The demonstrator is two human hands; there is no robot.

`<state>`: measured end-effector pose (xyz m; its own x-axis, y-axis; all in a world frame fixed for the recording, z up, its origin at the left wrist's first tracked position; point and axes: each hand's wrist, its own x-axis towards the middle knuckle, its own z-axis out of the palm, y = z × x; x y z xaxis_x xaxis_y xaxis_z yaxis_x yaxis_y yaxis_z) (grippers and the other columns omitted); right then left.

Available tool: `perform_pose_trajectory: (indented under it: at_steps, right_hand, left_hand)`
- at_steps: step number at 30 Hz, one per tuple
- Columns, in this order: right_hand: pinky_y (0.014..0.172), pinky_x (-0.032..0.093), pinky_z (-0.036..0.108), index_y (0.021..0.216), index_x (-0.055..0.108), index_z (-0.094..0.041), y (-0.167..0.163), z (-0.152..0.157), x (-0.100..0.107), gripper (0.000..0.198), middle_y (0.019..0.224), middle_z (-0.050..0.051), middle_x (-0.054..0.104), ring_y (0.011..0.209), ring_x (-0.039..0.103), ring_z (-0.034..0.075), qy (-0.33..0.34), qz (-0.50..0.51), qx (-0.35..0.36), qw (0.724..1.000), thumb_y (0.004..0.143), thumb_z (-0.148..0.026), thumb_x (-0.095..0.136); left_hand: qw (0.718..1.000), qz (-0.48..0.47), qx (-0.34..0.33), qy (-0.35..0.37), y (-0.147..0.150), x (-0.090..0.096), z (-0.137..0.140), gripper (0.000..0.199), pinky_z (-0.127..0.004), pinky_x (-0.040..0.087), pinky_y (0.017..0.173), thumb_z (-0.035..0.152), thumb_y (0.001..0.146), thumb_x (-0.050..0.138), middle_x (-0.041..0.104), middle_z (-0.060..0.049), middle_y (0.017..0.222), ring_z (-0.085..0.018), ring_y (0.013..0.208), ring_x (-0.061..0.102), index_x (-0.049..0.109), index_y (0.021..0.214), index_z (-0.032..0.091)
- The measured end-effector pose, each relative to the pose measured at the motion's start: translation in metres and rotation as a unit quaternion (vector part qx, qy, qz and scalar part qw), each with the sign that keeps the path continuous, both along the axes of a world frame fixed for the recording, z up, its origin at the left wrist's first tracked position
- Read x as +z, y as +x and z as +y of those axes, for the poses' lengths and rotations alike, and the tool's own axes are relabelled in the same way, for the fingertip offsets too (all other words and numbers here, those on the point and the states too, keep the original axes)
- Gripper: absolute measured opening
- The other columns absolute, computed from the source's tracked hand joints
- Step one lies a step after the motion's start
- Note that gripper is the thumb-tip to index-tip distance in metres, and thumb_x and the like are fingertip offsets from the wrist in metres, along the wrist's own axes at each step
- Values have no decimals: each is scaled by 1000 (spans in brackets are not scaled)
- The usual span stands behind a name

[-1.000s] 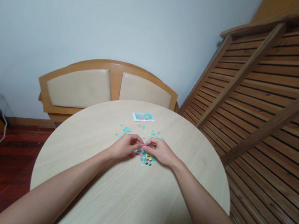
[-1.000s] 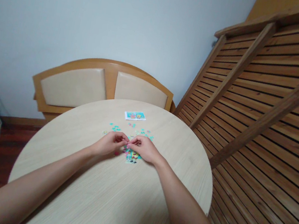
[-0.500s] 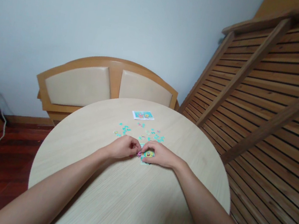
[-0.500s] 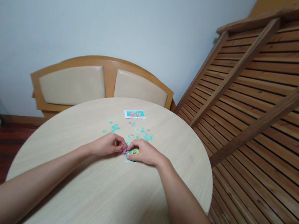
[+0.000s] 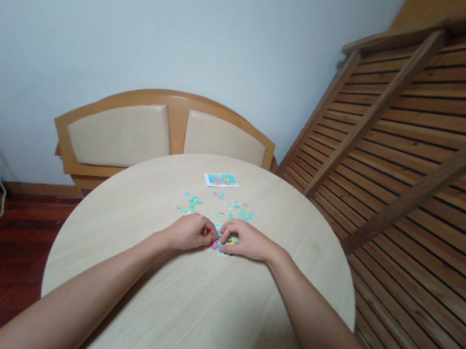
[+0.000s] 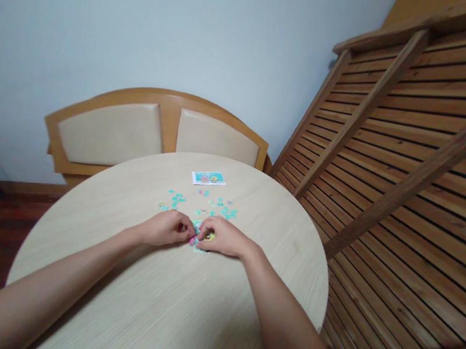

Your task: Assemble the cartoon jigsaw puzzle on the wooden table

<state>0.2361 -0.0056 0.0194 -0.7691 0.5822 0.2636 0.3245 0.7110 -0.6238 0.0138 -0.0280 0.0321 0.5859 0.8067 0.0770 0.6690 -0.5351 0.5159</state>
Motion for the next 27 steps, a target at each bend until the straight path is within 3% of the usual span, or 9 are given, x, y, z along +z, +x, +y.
perform_pose_trajectory:
  at_steps: [5, 11, 15, 27]
  right_hand:
    - [89, 46, 31, 83, 74, -19, 0, 0, -1, 11, 100, 5, 69, 92, 63, 17, 8, -3, 2, 1000, 79, -28, 78]
    - [93, 44, 33, 93, 75, -21, -3, -5, 3, 17, 98, 5, 69, 96, 62, 19, 46, -19, -8, 999, 84, -35, 73]
    - [94, 44, 34, 101, 73, -21, -7, -9, 3, 21, 102, 6, 69, 99, 61, 20, 70, -28, -15, 997, 84, -32, 73]
    - [90, 45, 34, 93, 71, -19, -10, -8, -1, 15, 98, 6, 68, 98, 62, 20, 105, -51, -34, 993, 84, -32, 72]
  left_hand:
    - [999, 17, 10, 28, -3, -2, 3, 21, -22, 40, 63, 27, 84, 57, 73, -2, 83, -15, 70, 61, 77, 92, 22]
    - [996, 2, -21, 92, -12, -7, 11, 22, -28, 44, 90, 31, 86, 62, 70, -7, 104, -22, 101, 61, 73, 103, 21]
    - [996, 30, -13, 78, -13, -7, 11, 21, -27, 46, 83, 30, 87, 61, 71, -6, 98, -21, 93, 63, 73, 101, 20]
    - [997, 29, -14, 73, -15, -9, 12, 23, -26, 47, 80, 31, 86, 62, 72, -6, 96, -20, 89, 64, 74, 103, 21]
